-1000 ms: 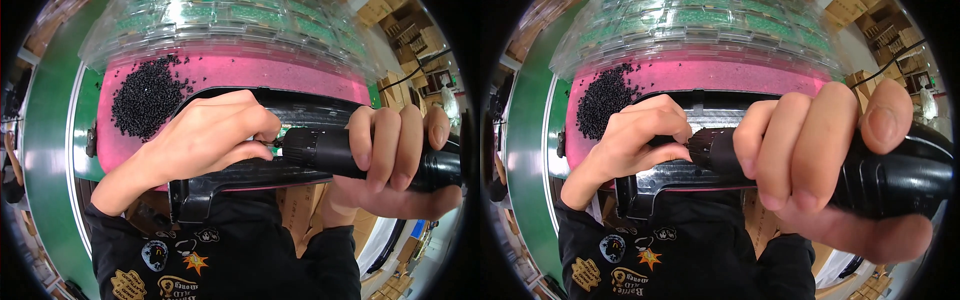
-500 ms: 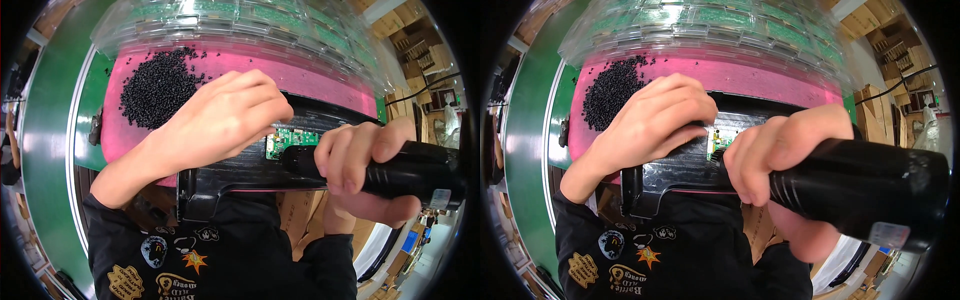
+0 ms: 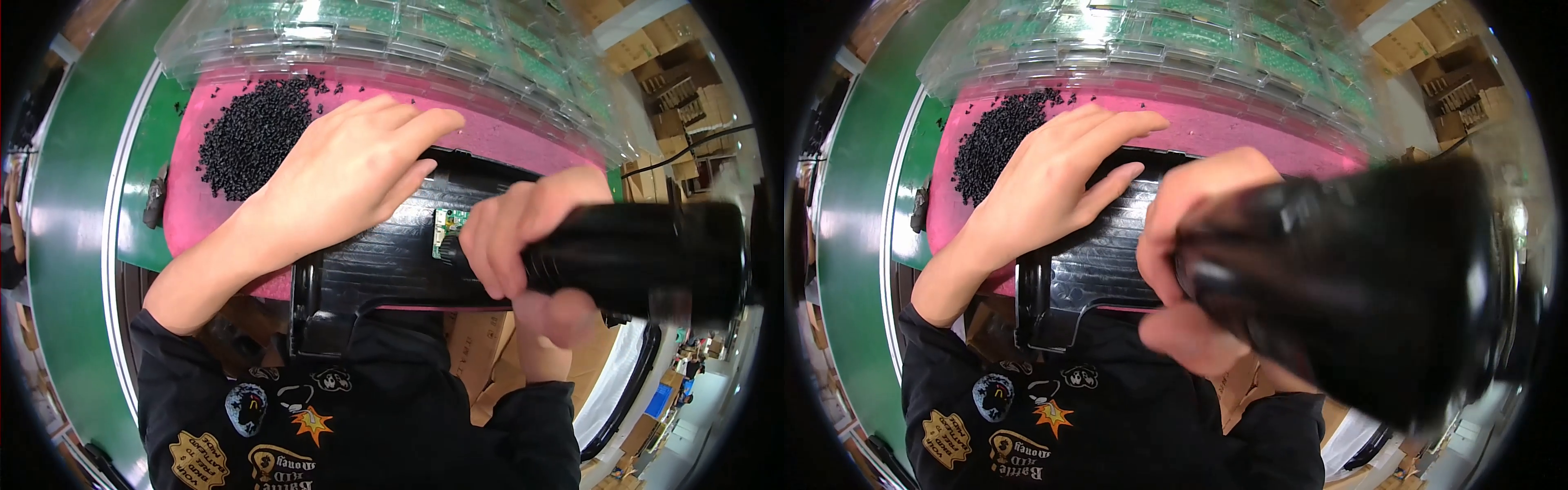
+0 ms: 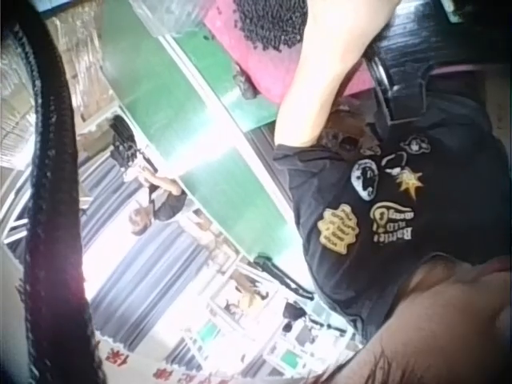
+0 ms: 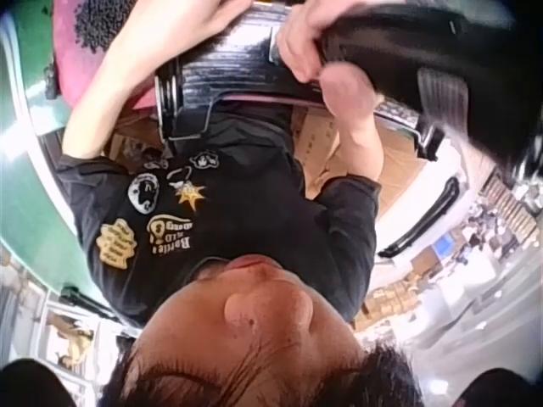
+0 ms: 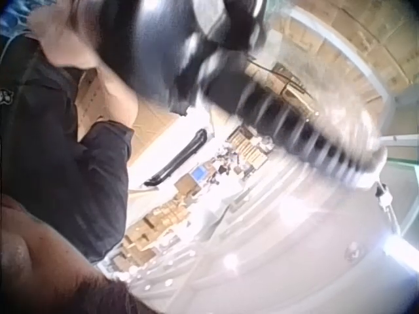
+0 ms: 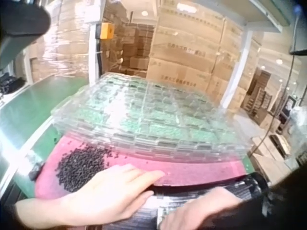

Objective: Assembling a circuit board into a plastic housing by screwing it in place.

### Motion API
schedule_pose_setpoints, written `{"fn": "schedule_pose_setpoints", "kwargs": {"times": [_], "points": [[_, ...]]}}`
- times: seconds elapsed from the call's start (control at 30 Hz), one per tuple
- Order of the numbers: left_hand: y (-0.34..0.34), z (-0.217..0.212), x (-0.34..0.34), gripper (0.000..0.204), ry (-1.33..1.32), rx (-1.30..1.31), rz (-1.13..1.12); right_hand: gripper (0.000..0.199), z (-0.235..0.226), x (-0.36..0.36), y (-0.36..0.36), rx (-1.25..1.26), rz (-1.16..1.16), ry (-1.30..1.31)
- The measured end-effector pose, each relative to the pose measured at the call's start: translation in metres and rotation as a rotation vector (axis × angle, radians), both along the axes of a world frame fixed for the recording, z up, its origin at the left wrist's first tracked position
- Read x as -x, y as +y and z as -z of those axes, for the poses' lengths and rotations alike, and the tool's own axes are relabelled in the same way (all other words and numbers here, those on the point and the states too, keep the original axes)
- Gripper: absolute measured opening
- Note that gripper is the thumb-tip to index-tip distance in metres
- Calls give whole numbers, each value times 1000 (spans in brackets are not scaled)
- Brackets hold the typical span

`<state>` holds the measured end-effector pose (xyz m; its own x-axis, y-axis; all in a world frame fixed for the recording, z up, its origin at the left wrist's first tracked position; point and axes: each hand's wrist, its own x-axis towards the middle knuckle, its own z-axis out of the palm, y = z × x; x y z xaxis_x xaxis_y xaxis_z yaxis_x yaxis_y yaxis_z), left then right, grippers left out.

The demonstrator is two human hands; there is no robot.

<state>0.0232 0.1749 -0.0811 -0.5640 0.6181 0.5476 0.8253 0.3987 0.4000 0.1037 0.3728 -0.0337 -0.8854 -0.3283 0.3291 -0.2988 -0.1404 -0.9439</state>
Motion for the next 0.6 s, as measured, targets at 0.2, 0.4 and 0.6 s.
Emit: {"fn": "schedule_pose_setpoints", "kwargs": {"times": [0.2, 0.4, 0.6], "points": [[-2, 2, 0, 39, -28, 53, -2, 65, 1, -7, -20, 154, 247, -49], [3, -7, -5, 25, -98, 253, 67, 38, -6, 23, 48, 821, 432, -378], [0, -8, -1, 18, -91, 328, 57, 33, -12, -14, 49, 728, 809, -170]]}}
